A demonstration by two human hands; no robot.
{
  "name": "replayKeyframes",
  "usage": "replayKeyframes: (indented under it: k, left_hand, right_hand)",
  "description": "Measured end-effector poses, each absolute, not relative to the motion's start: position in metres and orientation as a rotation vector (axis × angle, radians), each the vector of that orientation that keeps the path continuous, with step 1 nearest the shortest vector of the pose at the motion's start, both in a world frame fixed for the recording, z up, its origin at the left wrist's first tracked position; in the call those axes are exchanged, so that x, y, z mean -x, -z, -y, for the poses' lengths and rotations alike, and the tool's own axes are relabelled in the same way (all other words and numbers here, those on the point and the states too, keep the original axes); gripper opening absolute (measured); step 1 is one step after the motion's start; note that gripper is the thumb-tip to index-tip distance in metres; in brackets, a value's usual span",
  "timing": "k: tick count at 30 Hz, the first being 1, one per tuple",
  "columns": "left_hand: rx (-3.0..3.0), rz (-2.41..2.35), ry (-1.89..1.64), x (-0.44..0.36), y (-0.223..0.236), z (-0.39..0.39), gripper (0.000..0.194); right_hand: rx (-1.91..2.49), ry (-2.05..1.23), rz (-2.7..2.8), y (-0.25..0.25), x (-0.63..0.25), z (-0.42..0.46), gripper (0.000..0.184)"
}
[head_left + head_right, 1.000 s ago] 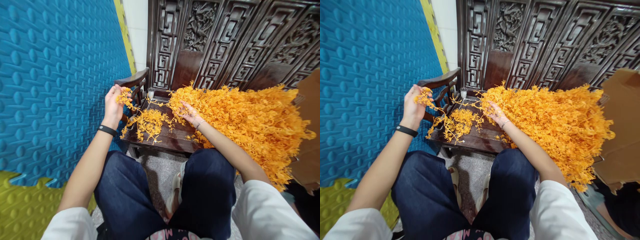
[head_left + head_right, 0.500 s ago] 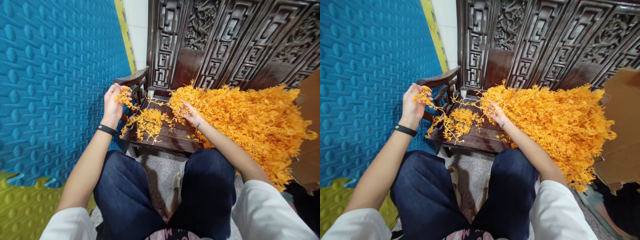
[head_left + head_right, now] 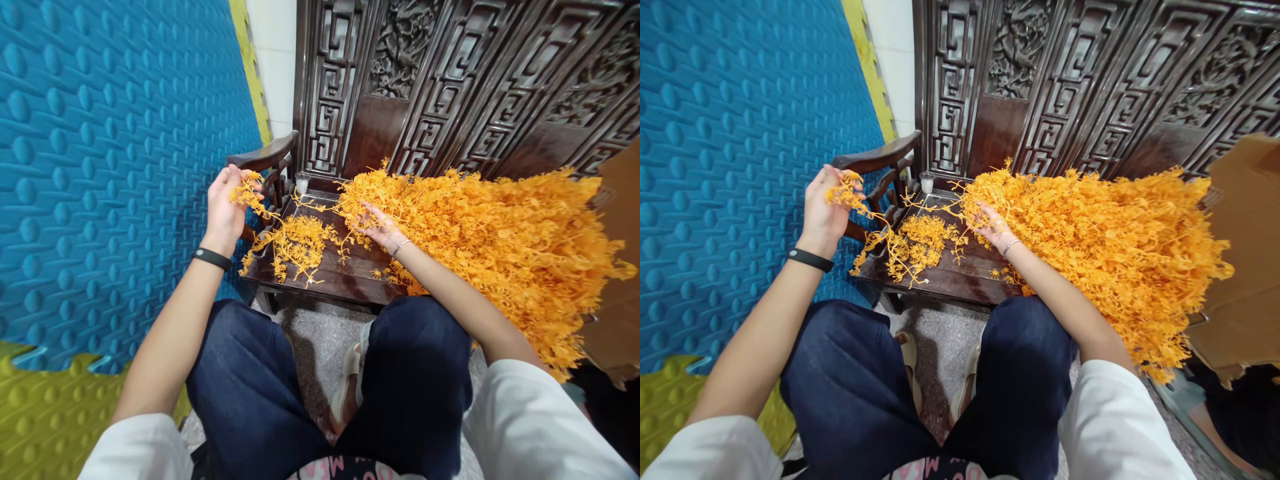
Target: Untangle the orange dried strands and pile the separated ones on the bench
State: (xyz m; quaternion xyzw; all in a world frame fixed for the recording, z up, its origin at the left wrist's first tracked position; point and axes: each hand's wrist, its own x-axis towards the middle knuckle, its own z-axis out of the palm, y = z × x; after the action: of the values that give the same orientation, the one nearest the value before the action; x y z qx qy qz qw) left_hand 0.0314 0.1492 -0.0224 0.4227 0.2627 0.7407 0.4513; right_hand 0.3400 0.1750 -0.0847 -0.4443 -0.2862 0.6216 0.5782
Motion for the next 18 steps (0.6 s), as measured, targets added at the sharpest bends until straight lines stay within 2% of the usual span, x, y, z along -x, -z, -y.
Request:
replayKeyframes:
  k: [13,18]
  left_hand:
    - [-1.139,-0.697,-1.827,-0.029,0.028,-0.154,0.025]
    - [-1.158,-0.649,-1.788,-0.028,0.025,-0.152,0.032]
  right_hand:
    - [1.026,-1.438,0.620,0.087,-0.342,-0.178,0.012]
    - [0.949,-1.407,0.595,0.075,-0.340,-0.175,0.010]
